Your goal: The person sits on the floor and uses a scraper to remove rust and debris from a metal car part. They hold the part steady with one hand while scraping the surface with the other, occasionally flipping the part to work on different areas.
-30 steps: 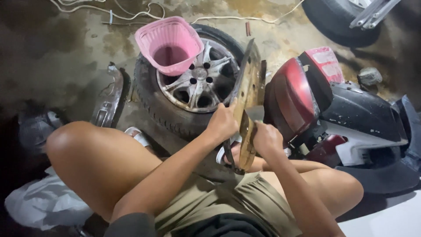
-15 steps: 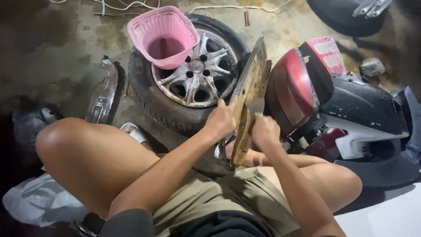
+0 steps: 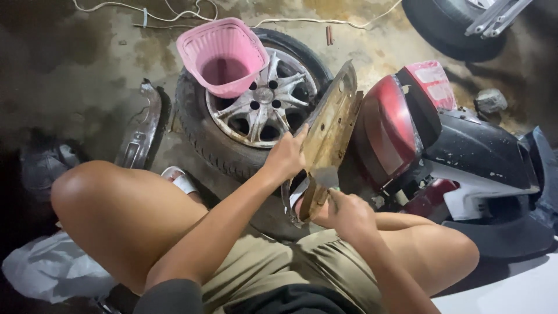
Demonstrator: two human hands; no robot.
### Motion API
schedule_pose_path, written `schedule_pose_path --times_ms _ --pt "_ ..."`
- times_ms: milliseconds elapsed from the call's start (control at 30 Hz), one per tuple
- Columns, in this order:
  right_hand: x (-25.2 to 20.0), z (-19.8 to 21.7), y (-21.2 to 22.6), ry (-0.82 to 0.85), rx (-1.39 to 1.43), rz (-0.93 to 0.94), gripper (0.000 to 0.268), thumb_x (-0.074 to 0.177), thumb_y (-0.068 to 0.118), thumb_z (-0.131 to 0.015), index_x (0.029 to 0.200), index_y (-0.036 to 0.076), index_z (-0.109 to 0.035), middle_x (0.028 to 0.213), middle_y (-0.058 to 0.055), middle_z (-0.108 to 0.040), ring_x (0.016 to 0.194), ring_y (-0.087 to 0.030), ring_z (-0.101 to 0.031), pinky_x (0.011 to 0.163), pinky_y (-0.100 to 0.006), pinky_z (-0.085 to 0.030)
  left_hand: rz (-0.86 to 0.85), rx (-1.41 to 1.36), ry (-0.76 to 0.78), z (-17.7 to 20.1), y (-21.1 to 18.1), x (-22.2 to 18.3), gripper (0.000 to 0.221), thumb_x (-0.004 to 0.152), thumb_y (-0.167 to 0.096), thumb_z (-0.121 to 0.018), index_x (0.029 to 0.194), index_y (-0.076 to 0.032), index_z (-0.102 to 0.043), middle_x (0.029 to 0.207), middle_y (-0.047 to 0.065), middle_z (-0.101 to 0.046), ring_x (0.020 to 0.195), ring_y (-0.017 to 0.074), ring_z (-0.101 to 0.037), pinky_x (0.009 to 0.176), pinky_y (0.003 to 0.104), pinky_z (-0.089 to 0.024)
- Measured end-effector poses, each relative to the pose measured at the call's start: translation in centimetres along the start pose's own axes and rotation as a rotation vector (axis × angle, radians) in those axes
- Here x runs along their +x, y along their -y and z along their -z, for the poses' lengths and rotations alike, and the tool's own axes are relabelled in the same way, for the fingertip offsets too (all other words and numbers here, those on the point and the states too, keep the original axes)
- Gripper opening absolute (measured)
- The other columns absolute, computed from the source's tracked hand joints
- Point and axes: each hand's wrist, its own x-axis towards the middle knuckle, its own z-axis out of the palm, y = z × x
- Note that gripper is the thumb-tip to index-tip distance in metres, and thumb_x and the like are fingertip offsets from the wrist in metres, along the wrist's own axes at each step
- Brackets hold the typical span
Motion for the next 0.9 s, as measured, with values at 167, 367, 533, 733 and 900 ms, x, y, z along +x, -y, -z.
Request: schedule_pose_path --times_ms 167,367,533,733,900 --pt "0.9 2.2 -2.7 -0.322 0.176 0.073 0.035 0.096 0.03 -0.063 0.127 0.018 -0.071 0.095 -0.026 -0.075 0.092 -0.048 -0.073 0.073 -0.06 -0.06 0.101 -0.111 -0.047 1.3 1.5 0.8 0.073 0.084 -0.014 -0.052 0.157 -0.014 -0.043 0.099 0.03 -0.068 0.094 0.0459 -0.071 0.079 0.053 -0.057" --pt "-0.8 5.7 -3.2 -0.408 0.449 -0.055 0.039 0.097 0.029 -0.065 0.136 0.033 -0.07 0.111 -0.018 -0.076 0.101 -0.038 -0.073 0.082 -0.051 -0.06 0.084 -0.062 -0.185 4.9 0.6 -0.3 0.071 0.086 -0.012 -0.053 0.156 -0.013 -0.044 0.102 0.029 -0.068 0.098 0.0481 -0.069 0.08 0.054 -0.059" --pt "0.4 4.8 -3.0 -0.355 0.649 0.03 0.032 0.095 0.023 -0.067 0.125 0.021 -0.077 0.07 0.001 -0.059 0.045 -0.011 -0.027 0.047 -0.029 -0.031 0.113 0.057 -0.207 7.2 0.1 -1.5 0.082 0.087 -0.002 -0.056 0.163 -0.012 -0.028 0.106 0.03 -0.055 0.08 0.042 -0.055 0.072 0.039 -0.045" --pt "1.5 1.4 -1.7 -0.293 0.653 0.035 0.04 0.093 0.026 -0.069 0.133 0.027 -0.072 0.117 -0.021 -0.075 0.111 -0.044 -0.069 0.086 -0.054 -0.059 0.033 0.362 -0.198 3.4 3.3 -0.8 0.063 0.085 -0.011 -0.057 0.148 -0.007 -0.052 0.115 0.025 -0.057 0.091 0.0464 -0.072 0.073 0.048 -0.064" --pt "2.9 -1.6 -1.7 -0.228 0.7 0.03 0.041 0.093 0.027 -0.07 0.134 0.027 -0.071 0.12 -0.021 -0.074 0.116 -0.042 -0.067 0.09 -0.055 -0.057 0.005 0.302 -0.166 2.4 3.4 -0.4 0.061 0.084 -0.011 -0.054 0.144 -0.005 -0.058 0.104 0.022 -0.061 0.086 0.0411 -0.073 0.07 0.044 -0.064"
